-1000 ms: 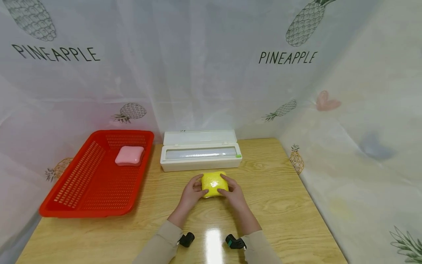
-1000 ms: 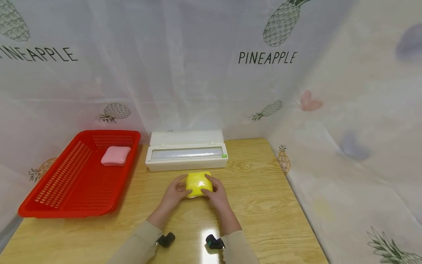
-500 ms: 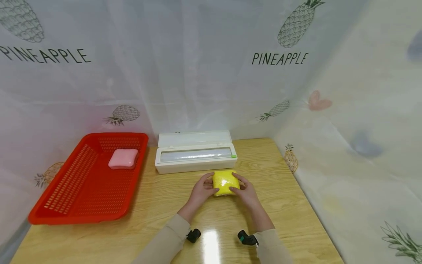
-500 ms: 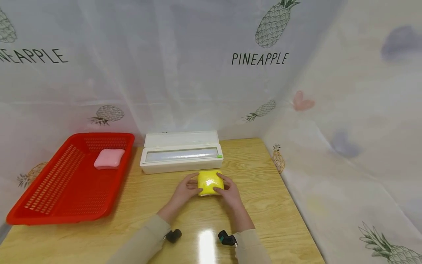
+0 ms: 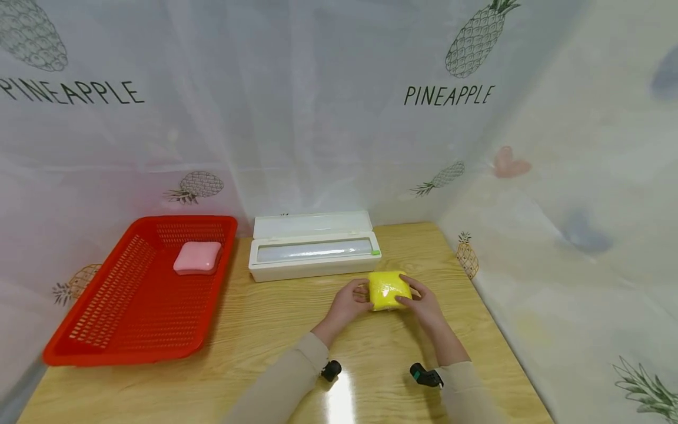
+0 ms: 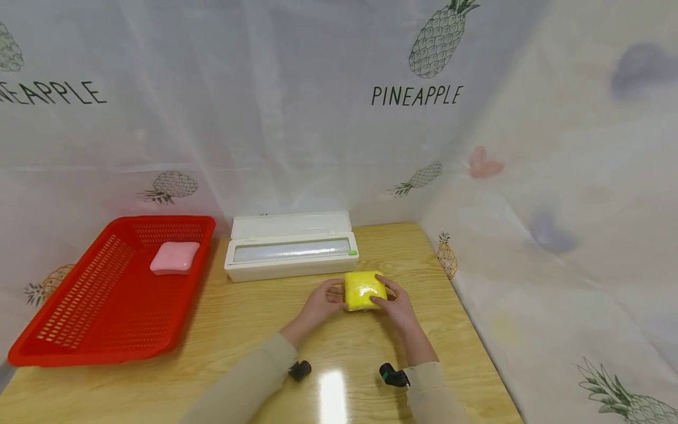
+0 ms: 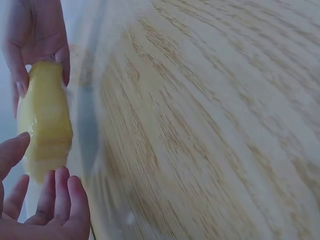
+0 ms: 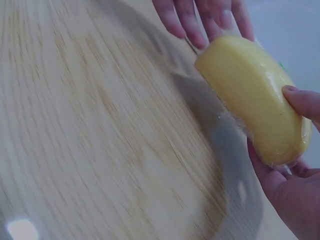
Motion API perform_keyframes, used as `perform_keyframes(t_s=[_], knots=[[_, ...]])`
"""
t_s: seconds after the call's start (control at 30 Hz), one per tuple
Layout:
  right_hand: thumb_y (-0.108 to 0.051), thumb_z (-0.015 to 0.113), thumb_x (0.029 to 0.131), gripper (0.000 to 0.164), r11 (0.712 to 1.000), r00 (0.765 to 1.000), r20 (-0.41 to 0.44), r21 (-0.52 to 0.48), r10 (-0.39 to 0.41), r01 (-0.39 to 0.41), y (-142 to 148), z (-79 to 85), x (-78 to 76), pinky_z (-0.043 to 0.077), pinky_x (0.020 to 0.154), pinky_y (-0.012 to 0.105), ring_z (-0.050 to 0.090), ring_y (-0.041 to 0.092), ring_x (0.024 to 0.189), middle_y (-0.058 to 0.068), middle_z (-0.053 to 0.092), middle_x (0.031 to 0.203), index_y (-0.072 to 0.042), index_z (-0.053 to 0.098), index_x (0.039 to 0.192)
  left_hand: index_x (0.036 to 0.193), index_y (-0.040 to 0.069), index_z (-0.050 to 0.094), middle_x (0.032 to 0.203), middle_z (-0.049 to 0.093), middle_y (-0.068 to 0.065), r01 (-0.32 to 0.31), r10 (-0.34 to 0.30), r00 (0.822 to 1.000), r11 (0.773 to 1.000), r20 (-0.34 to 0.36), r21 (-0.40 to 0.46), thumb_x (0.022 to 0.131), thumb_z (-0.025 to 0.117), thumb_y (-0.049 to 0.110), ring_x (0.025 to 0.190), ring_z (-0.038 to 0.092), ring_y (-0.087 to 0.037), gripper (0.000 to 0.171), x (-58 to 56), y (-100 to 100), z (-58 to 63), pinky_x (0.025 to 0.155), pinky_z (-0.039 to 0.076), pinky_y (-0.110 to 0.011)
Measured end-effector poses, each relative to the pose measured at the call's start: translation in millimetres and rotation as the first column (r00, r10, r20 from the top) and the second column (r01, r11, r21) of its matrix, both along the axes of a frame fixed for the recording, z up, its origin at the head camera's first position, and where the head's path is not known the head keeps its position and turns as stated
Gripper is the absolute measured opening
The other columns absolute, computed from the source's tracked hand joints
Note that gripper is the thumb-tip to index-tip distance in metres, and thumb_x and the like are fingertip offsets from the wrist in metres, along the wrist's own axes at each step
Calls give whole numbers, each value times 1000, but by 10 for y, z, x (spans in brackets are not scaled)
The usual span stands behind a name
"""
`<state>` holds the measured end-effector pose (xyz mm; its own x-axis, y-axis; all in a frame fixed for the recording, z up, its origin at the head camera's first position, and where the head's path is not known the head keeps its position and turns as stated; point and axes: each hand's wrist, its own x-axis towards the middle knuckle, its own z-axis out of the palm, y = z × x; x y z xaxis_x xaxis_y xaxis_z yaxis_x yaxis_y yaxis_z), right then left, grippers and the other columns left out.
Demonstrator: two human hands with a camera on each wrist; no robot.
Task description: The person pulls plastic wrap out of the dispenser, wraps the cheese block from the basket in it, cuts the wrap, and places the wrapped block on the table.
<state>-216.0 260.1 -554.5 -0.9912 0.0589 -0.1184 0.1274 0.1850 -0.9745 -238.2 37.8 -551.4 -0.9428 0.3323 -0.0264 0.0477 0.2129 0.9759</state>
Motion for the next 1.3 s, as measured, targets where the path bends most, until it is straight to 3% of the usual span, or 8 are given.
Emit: perform_keyframes(t_s=[0.13, 0.37, 0.53, 0.7, 0.8, 0.97, 1.2, 1.3], knots=[[-5, 66, 92, 60, 1000, 1000, 8, 11, 2, -2, 221, 25, -55, 47, 89, 29, 41, 42, 129, 17, 28, 152, -10, 43, 147, 129, 4, 59, 109, 61, -15, 18, -18, 1000, 999, 3, -45, 81, 77, 0, 94, 61, -26, 52, -12, 83, -15, 77, 54, -35], [-9, 64, 95, 61, 998, 1000, 2, 56, 21, -21, 548, 36, -267, 39, 103, 48, 24, 46, 139, 20, 22, 155, -9, 38, 150, 126, 2, 60, 110, 62, -18, 46, -48, 999, 995, -18, -91, 84, 74, 2, 96, 62, -27, 44, -20, 72, -14, 79, 54, -37], [-10, 62, 96, 63, 998, 1000, 22, 64, 20, -22, 714, 40, -418, 32, 109, 50, 10, 43, 144, 23, 16, 157, -9, 32, 152, 124, 1, 62, 110, 63, -18, 47, -50, 998, 993, -28, -105, 85, 74, 4, 96, 62, -26, 41, -22, 29, -20, 78, 54, -36], [-11, 59, 98, 65, 998, 999, 42, 52, 22, -24, 831, 73, -496, 26, 112, 50, 6, 39, 145, 22, 12, 159, -10, 27, 154, 123, 3, 62, 111, 63, -16, 48, -50, 998, 994, -22, -102, 86, 74, 5, 97, 62, -26, 39, -24, -1, -48, 78, 54, -37], [-10, 58, 98, 64, 998, 999, 32, 47, 34, -35, 885, 72, -535, 32, 110, 40, 7, 38, 145, 20, 9, 160, -9, 26, 154, 122, 2, 63, 110, 63, -17, 46, -49, 998, 994, -27, -94, 85, 74, 5, 96, 62, -26, 38, -36, -18, -73, 78, 54, -37], [-10, 57, 99, 63, 999, 998, 37, 33, 40, -42, 941, 32, -591, 44, 90, 16, 6, 37, 146, 21, 4, 160, -7, 25, 154, 120, 3, 64, 109, 63, -17, 43, -45, 999, 994, -28, -97, 86, 74, 5, 97, 63, -27, 36, -35, -50, -84, 77, 54, -37], [-6, 59, 97, 62, 998, 999, 13, 51, 45, -45, 943, 17, -624, 43, 84, 11, 6, 38, 145, 22, 12, 159, -2, 28, 152, 122, 3, 63, 110, 63, -16, 49, -51, 999, 994, -15, -101, 86, 73, 4, 98, 62, -28, 37, -23, -112, -66, 77, 54, -37], [-5, 59, 97, 63, 997, 999, 12, 62, 42, -42, 934, 27, -625, 44, 85, 14, 15, 41, 143, 24, 16, 157, -1, 29, 151, 123, 3, 63, 110, 63, -16, 54, -56, 998, 992, -10, -111, 87, 72, 5, 98, 62, -28, 37, -17, -142, -41, 76, 55, -36]])
